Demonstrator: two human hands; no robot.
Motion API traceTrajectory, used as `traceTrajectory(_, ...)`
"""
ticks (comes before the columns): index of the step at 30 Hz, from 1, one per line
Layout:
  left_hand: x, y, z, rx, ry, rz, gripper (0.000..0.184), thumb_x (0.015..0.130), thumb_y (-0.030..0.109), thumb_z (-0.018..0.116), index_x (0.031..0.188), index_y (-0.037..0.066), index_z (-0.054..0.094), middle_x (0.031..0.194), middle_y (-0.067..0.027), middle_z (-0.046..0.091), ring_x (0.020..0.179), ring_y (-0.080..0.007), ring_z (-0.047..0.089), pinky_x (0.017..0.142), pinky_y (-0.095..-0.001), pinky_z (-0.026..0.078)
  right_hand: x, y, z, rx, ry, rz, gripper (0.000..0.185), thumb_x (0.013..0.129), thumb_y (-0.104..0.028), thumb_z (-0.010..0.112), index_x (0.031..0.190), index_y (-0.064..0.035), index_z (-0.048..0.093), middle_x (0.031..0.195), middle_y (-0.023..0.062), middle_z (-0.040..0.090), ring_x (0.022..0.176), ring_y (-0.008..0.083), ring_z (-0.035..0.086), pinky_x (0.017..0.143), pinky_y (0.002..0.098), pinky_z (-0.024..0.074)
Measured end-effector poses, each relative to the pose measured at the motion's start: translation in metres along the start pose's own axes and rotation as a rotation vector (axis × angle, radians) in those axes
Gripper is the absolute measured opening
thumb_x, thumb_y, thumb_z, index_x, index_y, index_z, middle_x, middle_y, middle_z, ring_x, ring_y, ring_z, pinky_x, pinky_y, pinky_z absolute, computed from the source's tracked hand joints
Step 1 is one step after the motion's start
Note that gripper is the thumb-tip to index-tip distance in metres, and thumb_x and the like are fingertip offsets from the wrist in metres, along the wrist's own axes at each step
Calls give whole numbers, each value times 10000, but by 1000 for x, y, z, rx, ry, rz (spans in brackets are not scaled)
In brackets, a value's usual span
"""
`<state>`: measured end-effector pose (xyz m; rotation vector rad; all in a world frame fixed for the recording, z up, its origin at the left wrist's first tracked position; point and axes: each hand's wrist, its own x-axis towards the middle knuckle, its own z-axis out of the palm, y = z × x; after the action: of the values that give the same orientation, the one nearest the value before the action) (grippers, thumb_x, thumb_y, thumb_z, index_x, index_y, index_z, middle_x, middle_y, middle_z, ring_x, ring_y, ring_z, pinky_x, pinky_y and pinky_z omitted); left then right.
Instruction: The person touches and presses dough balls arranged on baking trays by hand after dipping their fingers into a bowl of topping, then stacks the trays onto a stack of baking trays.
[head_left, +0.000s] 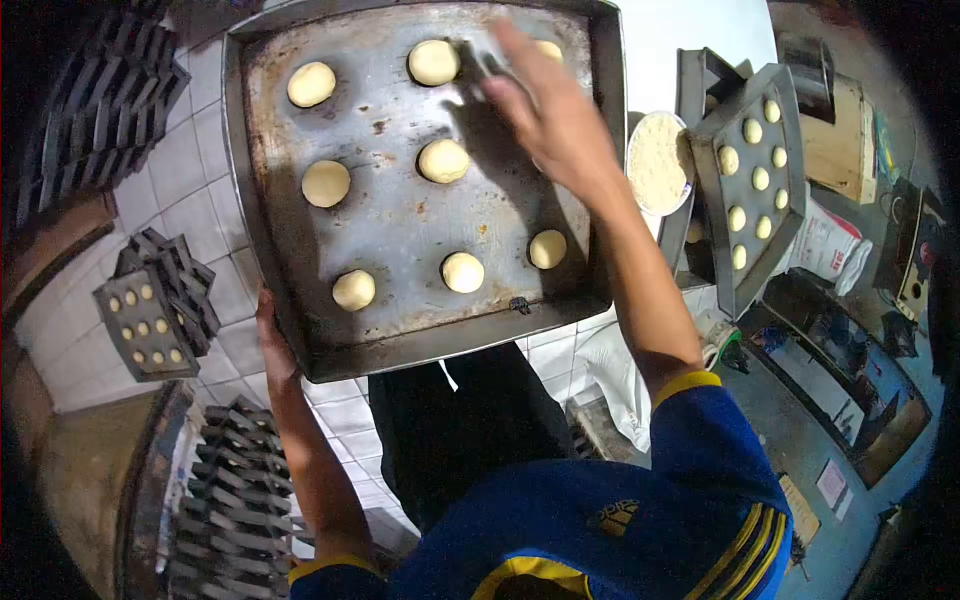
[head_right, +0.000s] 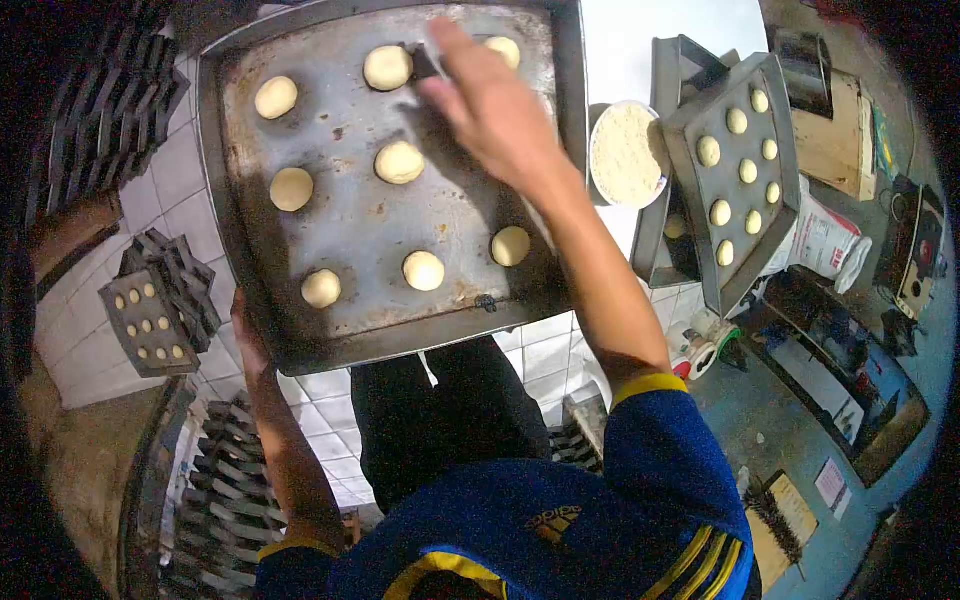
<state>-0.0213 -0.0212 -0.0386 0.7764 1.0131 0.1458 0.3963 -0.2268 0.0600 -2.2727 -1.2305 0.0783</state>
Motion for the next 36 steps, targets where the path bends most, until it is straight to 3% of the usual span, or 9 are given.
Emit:
traceTrajectory(3, 1, -1, -3, -14, 2, -10, 724, 1079, 561, 515, 1546, 10, 470, 1486, -132, 577, 1344, -287, 559, 1153, -427, 423, -43, 7, -70, -33, 124, 431, 286, 1006, -201, 724, 1250, -54, 746, 1208, 217, 746, 1074, 360, 748, 919, 432, 576)
traceTrajectory(8, 13, -18, -32, 22, 9, 64, 683, 1078, 543, 520, 1506, 12, 523, 1463, -123, 596, 1314, -288, 574, 1150, -431, 424, -118, 35, -117, -361, -15, 743, 284, 978, -305, 747, 1097, -55, 807, 1046, 178, 777, 937, 360, 767, 844, 426, 580)
traceTrajectory(13, 12, -8, -22, -37, -46, 37, 616, 1093, 513, 501, 1490, 42, 535, 1434, -110, 614, 1267, -266, 601, 1120, -409, 452, -139, 57, -106, -466, 18, 543, 234, 951, -275, 749, 1076, -94, 827, 1006, 152, 778, 954, 388, 721, 849, 455, 563)
traceTrajectory(19, 3, 0, -8, -3, -21, 98, 596, 1099, 515, 480, 1475, 56, 531, 1415, -99, 615, 1280, -265, 588, 1115, -412, 451, -127, 45, -119, -229, 51, 858, 244, 934, -282, 797, 1106, -115, 843, 916, 185, 788, 820, 317, 774, 773, 399, 582)
traceTrajectory(21, 1, 7, 4, 13, 65, -2, 614, 1090, 529, 490, 1478, 55, 526, 1418, -98, 612, 1296, -268, 577, 1121, -412, 446, -122, 43, -114, -218, 60, 841, 244, 939, -280, 799, 1098, -101, 845, 883, 178, 784, 753, 258, 739, 729, 363, 562)
traceTrajectory(23, 7, -7, -16, 3, 34, 25, 633, 1084, 536, 497, 1494, 55, 518, 1432, -103, 607, 1305, -273, 573, 1130, -414, 441, -116, 36, -103, 164, 72, 766, 265, 937, -238, 814, 1091, -23, 837, 870, 84, 803, 719, 105, 602, 676, 269, 497)
traceTrajectory(29, -3, 8, 11, 18, -51, 90, 676, 1068, 550, 524, 1522, 50, 502, 1467, -116, 593, 1316, -286, 574, 1140, -427, 435, -72, -18, -24, 439, -90, 466, 220, 928, -213, 824, 1048, -29, 837, 971, 132, 813, 845, 200, 728, 802, 333, 560)
traceTrajectory(31, -7, 12, 20, 18, 96, 36, 671, 1075, 547, 513, 1522, 48, 500, 1456, -111, 597, 1304, -283, 581, 1130, -427, 442, -54, -33, -8, 254, -76, 182, 173, 900, -210, 826, 1000, -68, 838, 948, 92, 799, 836, 306, 709, 784, 403, 563)
traceTrajectory(36, -8, 10, 20, -15, 52, 18, 638, 1077, 551, 512, 1480, 57, 541, 1370, -100, 646, 1218, -268, 628, 1068, -416, 490, -46, -37, 22, -80, -147, -112, 216, 845, -136, 741, 1047, -147, 820, 949, 33, 740, 904, 256, 674, 782, 388, 578)
